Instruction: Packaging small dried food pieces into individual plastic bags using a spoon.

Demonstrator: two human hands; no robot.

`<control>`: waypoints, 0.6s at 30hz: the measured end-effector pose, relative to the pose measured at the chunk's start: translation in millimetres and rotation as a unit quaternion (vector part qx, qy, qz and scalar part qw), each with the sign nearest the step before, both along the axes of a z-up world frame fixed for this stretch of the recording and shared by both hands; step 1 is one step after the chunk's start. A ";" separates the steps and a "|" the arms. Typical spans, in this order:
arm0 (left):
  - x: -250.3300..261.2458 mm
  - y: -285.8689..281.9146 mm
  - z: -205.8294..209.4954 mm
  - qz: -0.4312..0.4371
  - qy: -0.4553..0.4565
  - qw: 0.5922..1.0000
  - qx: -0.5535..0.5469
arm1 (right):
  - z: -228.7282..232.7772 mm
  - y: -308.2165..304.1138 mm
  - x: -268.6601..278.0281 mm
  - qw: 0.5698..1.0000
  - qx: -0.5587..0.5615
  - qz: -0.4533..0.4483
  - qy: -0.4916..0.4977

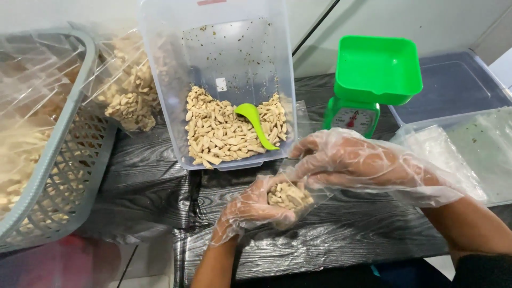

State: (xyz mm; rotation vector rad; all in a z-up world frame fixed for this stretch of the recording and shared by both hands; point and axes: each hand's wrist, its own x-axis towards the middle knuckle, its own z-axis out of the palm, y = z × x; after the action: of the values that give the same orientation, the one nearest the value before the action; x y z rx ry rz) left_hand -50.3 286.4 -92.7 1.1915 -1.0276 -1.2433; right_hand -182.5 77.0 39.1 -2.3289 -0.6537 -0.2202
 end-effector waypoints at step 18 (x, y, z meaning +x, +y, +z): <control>-12.9 -8.5 -22.0 0.005 -0.093 0.995 0.046 | -70.3 10.0 14.3 1.000 0.000 0.001 0.025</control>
State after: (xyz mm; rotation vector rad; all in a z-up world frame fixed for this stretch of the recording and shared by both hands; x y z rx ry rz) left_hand -63.2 278.0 -114.7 1.4039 -1.1081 -1.1984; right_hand -168.1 87.0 -31.2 -2.3260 -0.6315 -0.1592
